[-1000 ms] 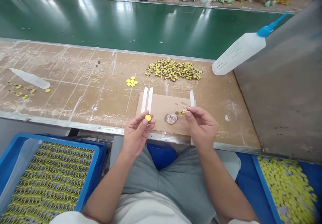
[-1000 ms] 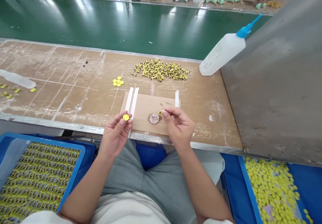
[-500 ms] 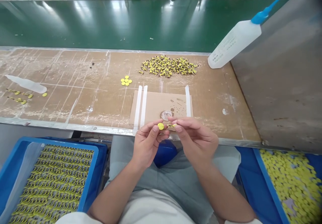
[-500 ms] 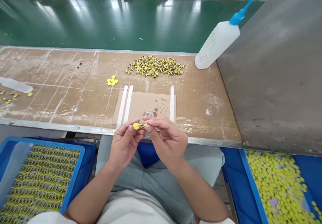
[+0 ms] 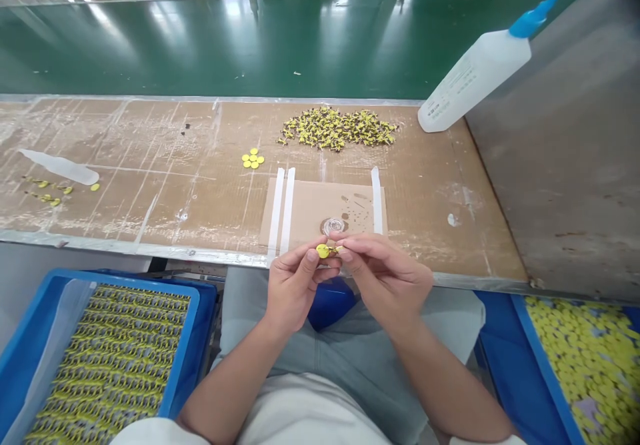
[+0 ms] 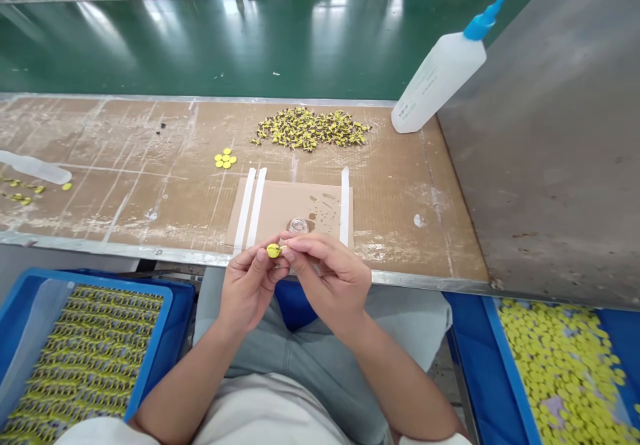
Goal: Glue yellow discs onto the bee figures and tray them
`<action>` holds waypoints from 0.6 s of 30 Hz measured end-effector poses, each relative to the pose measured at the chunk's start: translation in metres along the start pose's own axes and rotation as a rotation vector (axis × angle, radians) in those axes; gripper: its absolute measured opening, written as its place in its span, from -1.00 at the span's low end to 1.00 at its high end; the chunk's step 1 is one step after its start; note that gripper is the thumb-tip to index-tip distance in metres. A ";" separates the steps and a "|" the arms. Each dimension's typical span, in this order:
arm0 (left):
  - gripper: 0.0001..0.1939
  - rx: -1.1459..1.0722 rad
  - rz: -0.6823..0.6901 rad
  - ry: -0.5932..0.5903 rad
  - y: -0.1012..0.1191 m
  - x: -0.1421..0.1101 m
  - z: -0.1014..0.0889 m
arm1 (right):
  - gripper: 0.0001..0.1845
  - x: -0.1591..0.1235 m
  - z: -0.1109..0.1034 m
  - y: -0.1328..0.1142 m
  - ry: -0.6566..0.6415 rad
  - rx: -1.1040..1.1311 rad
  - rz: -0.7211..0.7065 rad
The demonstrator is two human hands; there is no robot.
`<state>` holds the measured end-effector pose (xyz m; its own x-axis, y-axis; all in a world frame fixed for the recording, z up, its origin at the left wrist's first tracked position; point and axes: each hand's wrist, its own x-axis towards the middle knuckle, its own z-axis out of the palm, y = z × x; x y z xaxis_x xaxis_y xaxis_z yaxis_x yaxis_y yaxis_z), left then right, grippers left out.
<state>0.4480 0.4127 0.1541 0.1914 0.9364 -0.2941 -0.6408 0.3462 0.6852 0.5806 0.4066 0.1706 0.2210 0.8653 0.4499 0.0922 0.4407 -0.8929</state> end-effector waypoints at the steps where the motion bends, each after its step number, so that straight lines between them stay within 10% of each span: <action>1: -0.75 0.003 0.000 -0.001 0.000 0.000 0.000 | -0.71 0.000 0.000 0.000 -0.001 -0.003 -0.002; 18: -0.77 0.011 0.017 0.020 0.000 0.001 0.000 | -0.73 0.000 0.001 0.003 -0.024 -0.036 -0.020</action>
<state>0.4481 0.4135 0.1541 0.1654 0.9408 -0.2957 -0.6353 0.3310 0.6977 0.5803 0.4083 0.1685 0.1952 0.8624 0.4671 0.1316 0.4490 -0.8838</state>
